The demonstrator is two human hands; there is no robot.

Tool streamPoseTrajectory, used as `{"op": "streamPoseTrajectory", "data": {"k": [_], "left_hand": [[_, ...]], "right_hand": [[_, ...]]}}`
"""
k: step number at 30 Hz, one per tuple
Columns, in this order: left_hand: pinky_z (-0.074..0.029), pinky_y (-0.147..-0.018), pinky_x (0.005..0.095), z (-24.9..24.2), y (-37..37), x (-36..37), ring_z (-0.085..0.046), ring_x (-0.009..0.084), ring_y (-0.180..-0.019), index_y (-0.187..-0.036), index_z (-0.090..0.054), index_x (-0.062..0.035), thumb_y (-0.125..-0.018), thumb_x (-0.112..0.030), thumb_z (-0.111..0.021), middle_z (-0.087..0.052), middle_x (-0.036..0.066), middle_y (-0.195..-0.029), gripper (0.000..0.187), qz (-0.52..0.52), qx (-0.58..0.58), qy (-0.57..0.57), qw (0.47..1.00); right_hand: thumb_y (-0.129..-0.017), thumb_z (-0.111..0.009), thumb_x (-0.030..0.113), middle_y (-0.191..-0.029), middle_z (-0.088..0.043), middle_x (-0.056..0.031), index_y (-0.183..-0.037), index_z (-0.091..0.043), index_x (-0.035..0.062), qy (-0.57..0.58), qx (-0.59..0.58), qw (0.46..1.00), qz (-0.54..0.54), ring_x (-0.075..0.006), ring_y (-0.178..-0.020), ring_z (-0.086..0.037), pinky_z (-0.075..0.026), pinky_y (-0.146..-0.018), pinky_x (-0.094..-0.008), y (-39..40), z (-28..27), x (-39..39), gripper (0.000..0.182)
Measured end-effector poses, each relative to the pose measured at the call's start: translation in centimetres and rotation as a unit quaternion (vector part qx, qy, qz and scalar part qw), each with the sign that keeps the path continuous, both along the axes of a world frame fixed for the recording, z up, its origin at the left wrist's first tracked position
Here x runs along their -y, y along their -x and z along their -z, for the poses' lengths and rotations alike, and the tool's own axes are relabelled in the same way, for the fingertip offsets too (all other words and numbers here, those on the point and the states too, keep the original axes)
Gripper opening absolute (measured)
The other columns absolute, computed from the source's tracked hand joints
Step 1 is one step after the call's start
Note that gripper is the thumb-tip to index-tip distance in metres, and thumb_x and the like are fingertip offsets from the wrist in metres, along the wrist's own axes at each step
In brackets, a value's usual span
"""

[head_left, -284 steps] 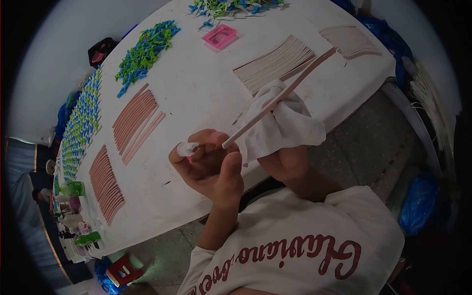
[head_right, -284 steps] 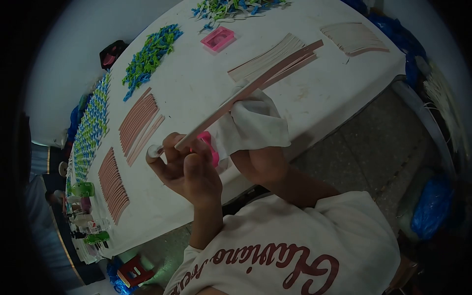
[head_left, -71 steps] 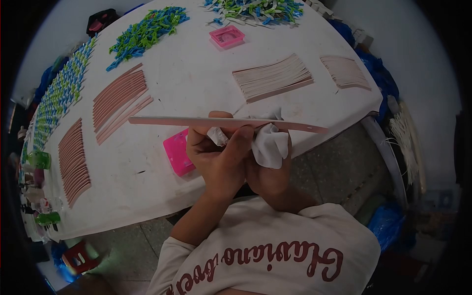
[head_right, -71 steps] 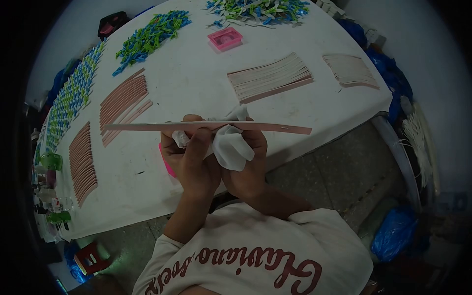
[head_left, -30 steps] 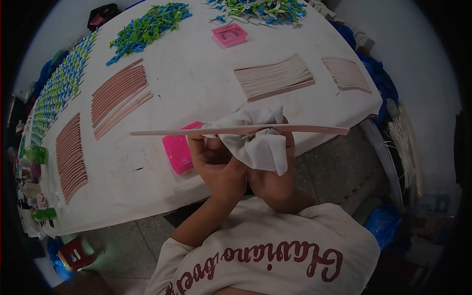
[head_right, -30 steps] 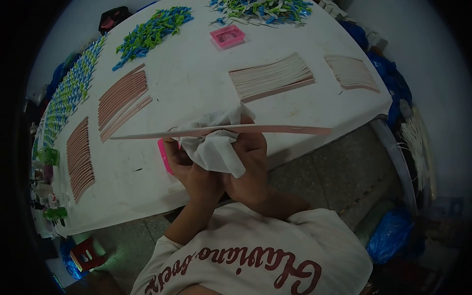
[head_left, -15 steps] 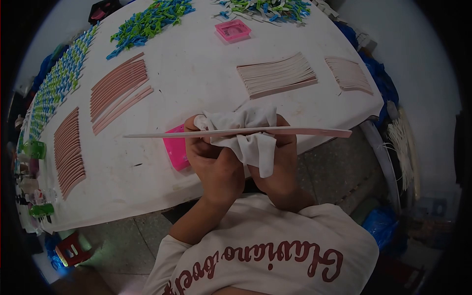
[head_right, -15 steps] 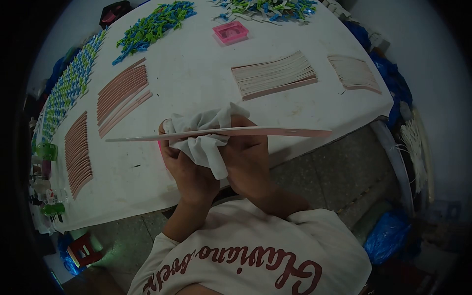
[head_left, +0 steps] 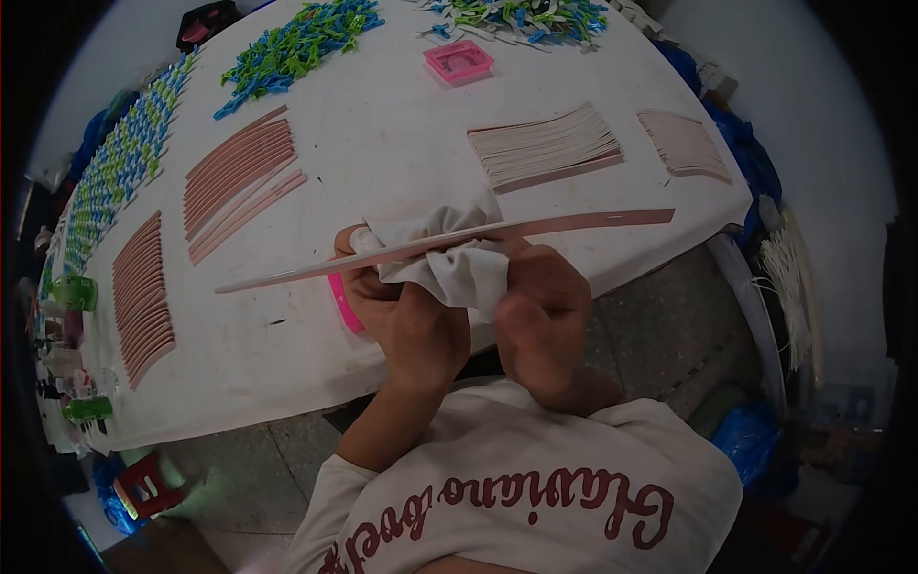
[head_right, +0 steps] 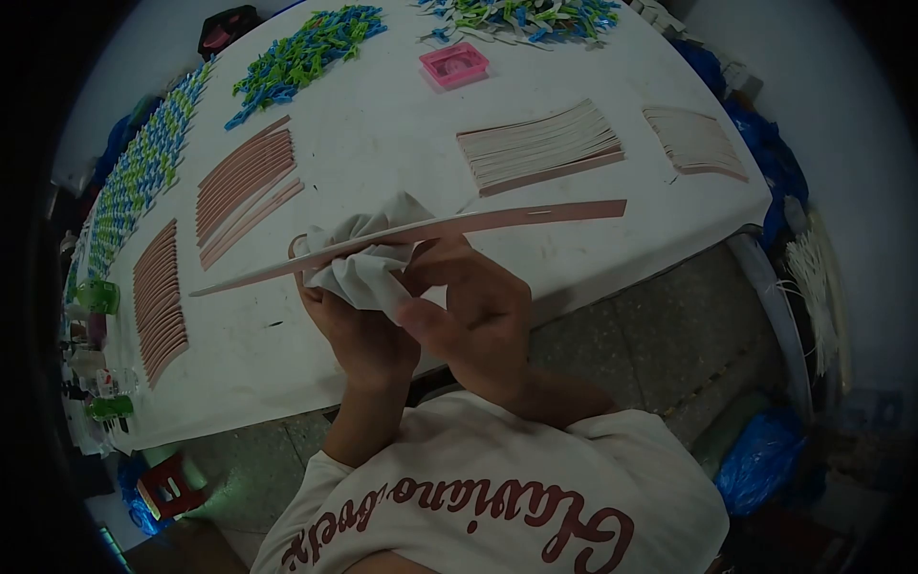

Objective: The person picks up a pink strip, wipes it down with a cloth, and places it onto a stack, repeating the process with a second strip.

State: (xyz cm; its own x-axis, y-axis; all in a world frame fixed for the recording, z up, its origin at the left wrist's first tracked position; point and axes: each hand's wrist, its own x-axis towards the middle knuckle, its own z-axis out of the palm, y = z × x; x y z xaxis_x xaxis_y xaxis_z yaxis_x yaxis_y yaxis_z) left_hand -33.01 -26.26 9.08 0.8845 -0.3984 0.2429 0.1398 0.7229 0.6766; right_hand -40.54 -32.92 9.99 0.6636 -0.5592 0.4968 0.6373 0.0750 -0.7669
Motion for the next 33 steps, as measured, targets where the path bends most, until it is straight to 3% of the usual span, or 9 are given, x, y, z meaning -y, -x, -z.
{"op": "streamPoseTrajectory", "data": {"k": [3,6,10,12,16,18,24,26,33], "left_hand": [[-0.054,-0.07,0.0291,0.4,-0.3,0.0,-0.059,0.0154,-0.09,-0.116,-0.038,-0.0076,-0.09,-0.049,-0.051,-0.054,0.006,-0.104,0.051,0.006,0.012,0.021,1.0],[-0.054,-0.068,0.0277,0.8,-0.5,-0.3,-0.059,0.0149,-0.086,-0.116,-0.038,-0.0073,-0.09,-0.045,-0.052,-0.054,0.006,-0.1,0.047,0.027,0.026,0.035,0.999],[-0.056,-0.068,0.0289,-0.2,0.0,-0.2,-0.062,0.0168,-0.084,-0.117,-0.039,-0.0089,-0.091,-0.032,-0.053,-0.057,0.007,-0.1,0.038,0.032,-0.042,0.032,0.998],[-0.056,-0.068,0.029,-0.5,0.3,-0.1,-0.063,0.0173,-0.083,-0.118,-0.039,-0.0097,-0.092,-0.028,-0.052,-0.057,0.008,-0.1,0.034,0.022,-0.087,0.066,0.994],[-0.057,-0.07,0.0296,-0.3,0.0,-0.1,-0.063,0.0184,-0.088,-0.12,-0.039,-0.0115,-0.093,-0.025,-0.05,-0.058,0.008,-0.105,0.032,-0.026,-0.062,0.043,0.997],[-0.057,-0.07,0.0294,-0.3,0.1,-0.1,-0.063,0.0184,-0.089,-0.12,-0.039,-0.0115,-0.092,-0.025,-0.051,-0.058,0.008,-0.106,0.032,-0.035,-0.066,0.034,0.997],[-0.057,-0.07,0.0291,0.4,0.3,-0.1,-0.062,0.0182,-0.089,-0.12,-0.038,-0.011,-0.09,-0.02,-0.054,-0.057,0.008,-0.103,0.035,0.023,-0.05,0.096,0.994],[-0.056,-0.068,0.029,0.4,0.3,-0.3,-0.063,0.0179,-0.087,-0.12,-0.037,-0.0106,-0.089,-0.02,-0.054,-0.057,0.007,-0.102,0.036,0.02,-0.025,0.01,0.999],[-0.056,-0.065,0.0294,-0.2,0.6,-0.1,-0.063,0.0177,-0.085,-0.122,-0.037,-0.0109,-0.089,-0.019,-0.054,-0.057,0.007,-0.102,0.038,0.002,-0.04,0.001,0.999]], "right_hand": [[-0.08,-0.059,-0.002,-0.093,-0.056,-0.0099,-0.091,-0.057,-0.0036,0.011,0.011,1.0,0.006,-0.0133,-0.081,-0.051,-0.041,-0.074,-0.028,-0.6,-0.1,-0.4,0.011],[-0.08,-0.057,-0.002,-0.089,-0.054,-0.0084,-0.086,-0.056,-0.0027,-0.065,-0.044,0.996,-0.052,-0.0128,-0.079,-0.051,-0.041,-0.072,-0.0269,-0.1,-0.1,-0.8,0.006],[-0.081,-0.056,-0.001,-0.09,-0.054,-0.0089,-0.089,-0.055,-0.0038,-0.037,-0.091,0.993,-0.06,-0.0124,-0.08,-0.052,-0.041,-0.07,-0.0254,0.2,1.0,0.1,0.008],[-0.082,-0.056,0.001,-0.091,-0.056,-0.0094,-0.093,-0.056,-0.0048,-0.128,-0.035,0.991,-0.013,-0.0126,-0.079,-0.052,-0.042,-0.07,-0.025,0.2,1.6,0.7,0.013],[-0.083,-0.056,0.002,-0.09,-0.058,-0.0096,-0.096,-0.057,-0.0057,-0.133,0.02,0.991,0.027,-0.0139,-0.078,-0.053,-0.043,-0.069,-0.0261,0.4,1.2,0.9,0.015],[-0.085,-0.056,0.003,-0.087,-0.06,-0.0103,-0.1,-0.056,-0.0055,-0.073,0.063,0.994,0.049,-0.0152,-0.077,-0.055,-0.045,-0.069,-0.0275,0.3,1.4,0.7,0.018],[-0.087,-0.056,0.0,-0.086,-0.063,-0.0125,-0.107,-0.053,-0.0051,-0.093,0.076,0.99,0.073,-0.0158,-0.078,-0.059,-0.049,-0.07,-0.0292,-0.1,0.6,-0.2,0.021],[-0.087,-0.056,-0.001,-0.087,-0.063,-0.0129,-0.107,-0.053,-0.005,-0.127,0.079,0.986,0.069,-0.016,-0.078,-0.06,-0.051,-0.07,-0.0299,-0.5,0.2,-0.4,0.021],[-0.086,-0.052,-0.005,-0.098,-0.058,-0.0177,-0.103,-0.051,-0.0036,-0.103,0.103,0.986,0.078,-0.0174,-0.077,-0.06,-0.052,-0.068,-0.0304,-0.8,0.2,-0.5,0.017]]}}
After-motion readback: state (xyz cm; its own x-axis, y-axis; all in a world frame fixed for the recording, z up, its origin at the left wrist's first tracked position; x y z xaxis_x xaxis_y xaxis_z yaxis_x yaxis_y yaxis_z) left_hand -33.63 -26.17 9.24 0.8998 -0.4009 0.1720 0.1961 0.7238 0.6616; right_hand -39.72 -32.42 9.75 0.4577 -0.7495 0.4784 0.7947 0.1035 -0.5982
